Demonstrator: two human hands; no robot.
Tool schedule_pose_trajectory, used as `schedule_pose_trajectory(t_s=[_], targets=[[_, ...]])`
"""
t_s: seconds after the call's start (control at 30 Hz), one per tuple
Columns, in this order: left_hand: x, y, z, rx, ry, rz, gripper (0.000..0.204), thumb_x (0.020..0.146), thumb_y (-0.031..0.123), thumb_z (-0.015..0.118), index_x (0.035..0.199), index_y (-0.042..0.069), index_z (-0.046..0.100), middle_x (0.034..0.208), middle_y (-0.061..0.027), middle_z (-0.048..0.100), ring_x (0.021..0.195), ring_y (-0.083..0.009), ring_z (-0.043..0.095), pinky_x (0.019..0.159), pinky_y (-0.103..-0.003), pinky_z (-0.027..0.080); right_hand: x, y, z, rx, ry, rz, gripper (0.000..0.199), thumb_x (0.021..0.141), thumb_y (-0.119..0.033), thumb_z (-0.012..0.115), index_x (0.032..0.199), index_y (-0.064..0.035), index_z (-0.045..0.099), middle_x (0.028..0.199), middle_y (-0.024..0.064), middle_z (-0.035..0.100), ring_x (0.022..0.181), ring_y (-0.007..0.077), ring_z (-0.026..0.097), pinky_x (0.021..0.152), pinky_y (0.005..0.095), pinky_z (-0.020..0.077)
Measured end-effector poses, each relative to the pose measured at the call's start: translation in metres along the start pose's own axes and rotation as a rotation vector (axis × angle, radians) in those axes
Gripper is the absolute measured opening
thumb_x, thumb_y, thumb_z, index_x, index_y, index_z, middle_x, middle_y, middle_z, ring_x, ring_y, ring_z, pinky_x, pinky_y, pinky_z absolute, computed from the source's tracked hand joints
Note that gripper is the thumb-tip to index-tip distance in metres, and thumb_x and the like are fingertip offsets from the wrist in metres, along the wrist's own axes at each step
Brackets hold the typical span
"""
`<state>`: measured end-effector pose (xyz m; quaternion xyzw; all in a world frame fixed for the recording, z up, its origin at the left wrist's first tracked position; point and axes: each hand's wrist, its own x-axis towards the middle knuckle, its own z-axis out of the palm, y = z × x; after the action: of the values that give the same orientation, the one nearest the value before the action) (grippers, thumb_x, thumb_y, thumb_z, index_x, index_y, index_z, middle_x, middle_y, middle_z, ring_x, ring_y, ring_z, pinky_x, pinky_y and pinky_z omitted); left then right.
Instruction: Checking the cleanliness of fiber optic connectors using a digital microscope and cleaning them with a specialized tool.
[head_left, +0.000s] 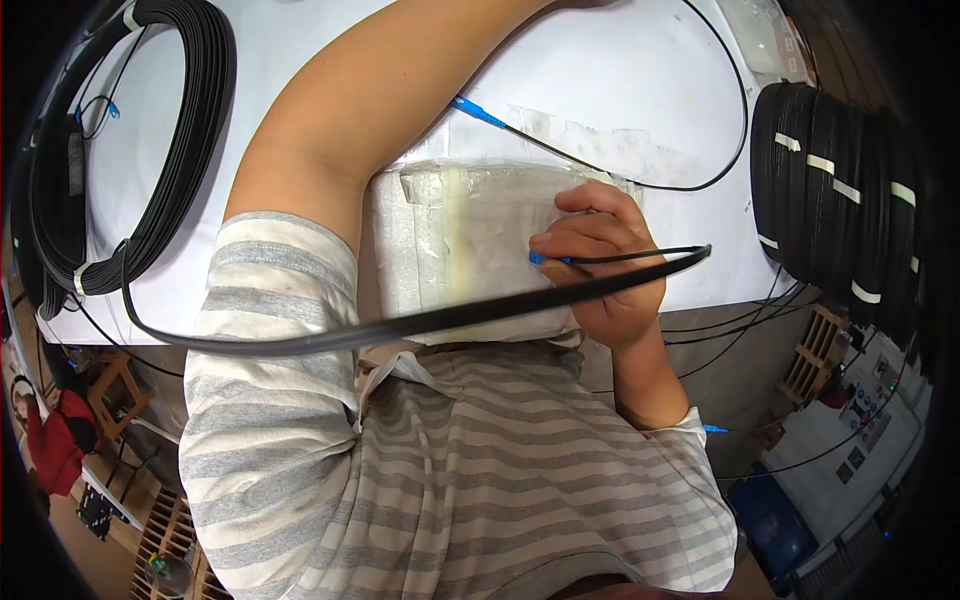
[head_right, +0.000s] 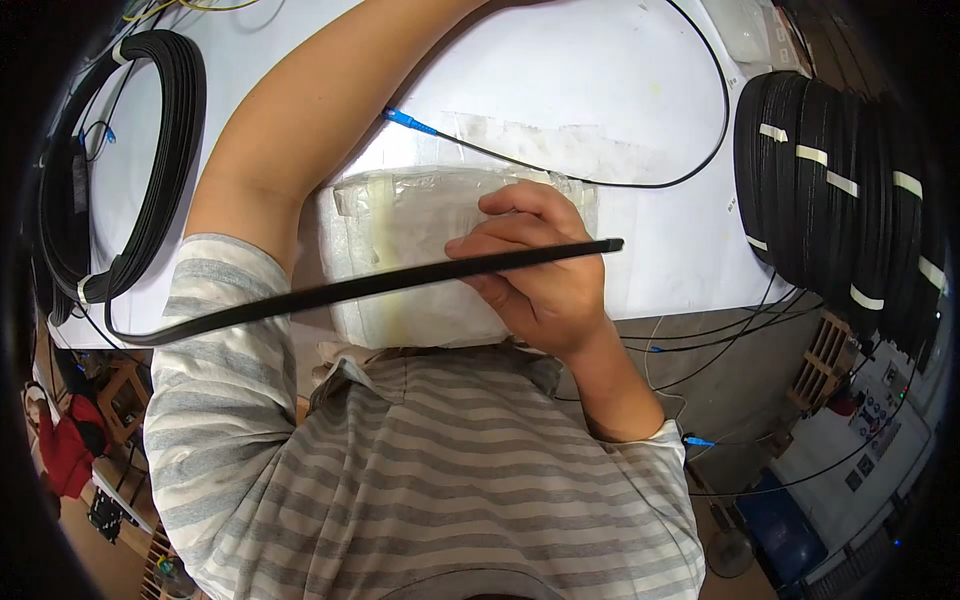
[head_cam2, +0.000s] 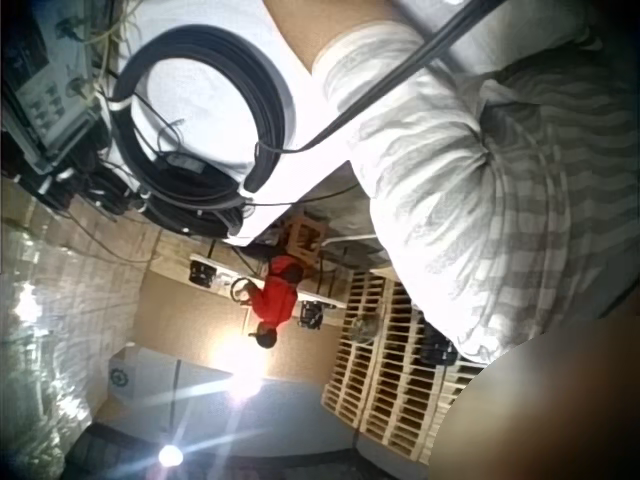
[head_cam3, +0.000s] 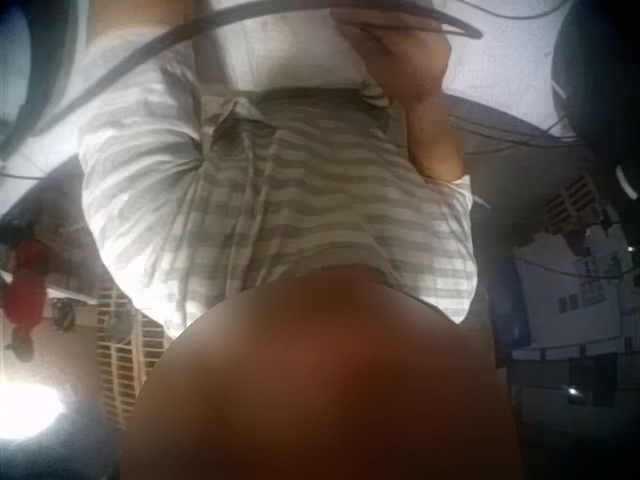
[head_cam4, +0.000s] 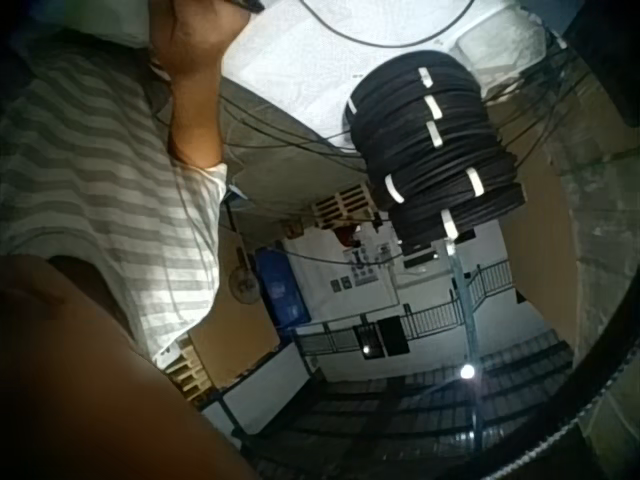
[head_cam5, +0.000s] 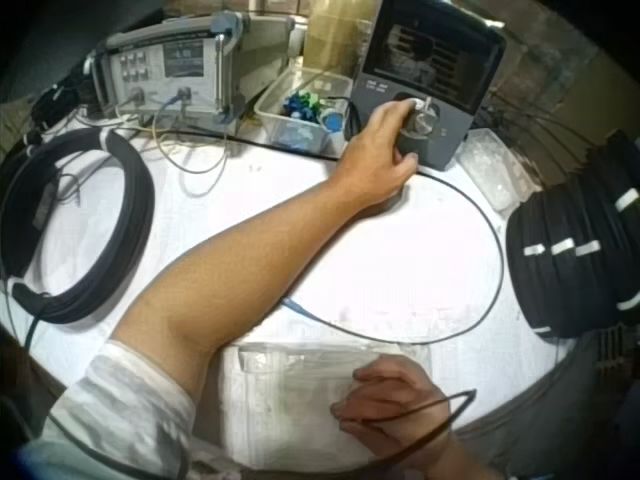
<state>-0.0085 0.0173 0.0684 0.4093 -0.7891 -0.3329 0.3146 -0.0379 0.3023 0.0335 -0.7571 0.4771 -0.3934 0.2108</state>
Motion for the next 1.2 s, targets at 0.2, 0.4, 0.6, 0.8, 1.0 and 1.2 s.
schedule_pose_trajectory(t_s=[0.2, 0.4, 0.6, 0.8, 1.0, 1.2], targets=[[-0.023, -0.048, 0.002, -0.170, 0.141, 0.293, 0.074, 0.089, 0.014, 0.067, 0.156, 0.009, 0.035, 0.156, -0.0168, 0.039, 0.100, -0.0307, 0.067, 0.093, -0.040, 0.053, 0.002, -0.005, 0.007, 0.022, 0.013, 0.017, 0.019, 0.076, -0.008, 0.082, 0.094, -0.0045, 0.078, 0.093, 0.0062, 0.070, 0.101, 0.0297, 0.064, 0.081, 0.0388, 0.0558], [-0.022, -0.048, 0.004, -0.176, 0.145, 0.307, 0.074, 0.089, 0.014, 0.068, 0.155, 0.008, 0.035, 0.154, -0.0175, 0.041, 0.100, -0.0315, 0.068, 0.093, -0.041, 0.053, 0.004, -0.007, 0.008, -0.007, 0.057, 0.044, 0.019, 0.075, -0.009, 0.084, 0.092, -0.0055, 0.077, 0.089, 0.0053, 0.070, 0.100, 0.0297, 0.064, 0.081, 0.0399, 0.0544], [-0.021, -0.049, 0.005, -0.168, 0.154, 0.310, 0.075, 0.089, 0.014, 0.068, 0.155, 0.008, 0.035, 0.155, -0.0174, 0.040, 0.100, -0.0315, 0.068, 0.092, -0.041, 0.054, 0.002, -0.005, 0.009, 0.053, 0.072, 0.056, 0.019, 0.074, -0.009, 0.084, 0.092, -0.0061, 0.077, 0.090, 0.0051, 0.071, 0.102, 0.0300, 0.064, 0.082, 0.0417, 0.0534], [-0.010, 0.004, -0.018, -0.059, -0.068, -0.054, 0.076, 0.089, 0.014, 0.068, 0.156, 0.009, 0.033, 0.155, -0.0168, 0.039, 0.102, -0.0310, 0.067, 0.093, -0.041, 0.053, 0.000, -0.001, 0.002, -0.002, -0.028, -0.013, 0.021, 0.076, -0.010, 0.082, 0.096, -0.0061, 0.078, 0.093, 0.0049, 0.072, 0.102, 0.0304, 0.065, 0.084, 0.0412, 0.0559], [-0.024, -0.045, 0.001, -0.147, 0.147, 0.287, 0.075, 0.089, 0.014, 0.068, 0.156, 0.008, 0.033, 0.156, -0.0169, 0.039, 0.104, -0.0316, 0.067, 0.094, -0.040, 0.053, 0.001, -0.005, 0.007, 0.001, 0.012, 0.024, 0.019, 0.079, -0.012, 0.081, 0.096, -0.0061, 0.077, 0.093, 0.0061, 0.071, 0.102, 0.0302, 0.065, 0.084, 0.0406, 0.0551], [-0.021, -0.048, 0.006, -0.148, 0.154, 0.305, 0.075, 0.089, 0.014, 0.068, 0.156, 0.008, 0.034, 0.155, -0.0176, 0.040, 0.103, -0.0315, 0.067, 0.094, -0.040, 0.053, 0.003, -0.007, 0.006, -0.022, 0.062, 0.072, 0.016, 0.079, -0.011, 0.082, 0.093, -0.0061, 0.077, 0.091, 0.0047, 0.071, 0.100, 0.0291, 0.064, 0.084, 0.0391, 0.0544]])
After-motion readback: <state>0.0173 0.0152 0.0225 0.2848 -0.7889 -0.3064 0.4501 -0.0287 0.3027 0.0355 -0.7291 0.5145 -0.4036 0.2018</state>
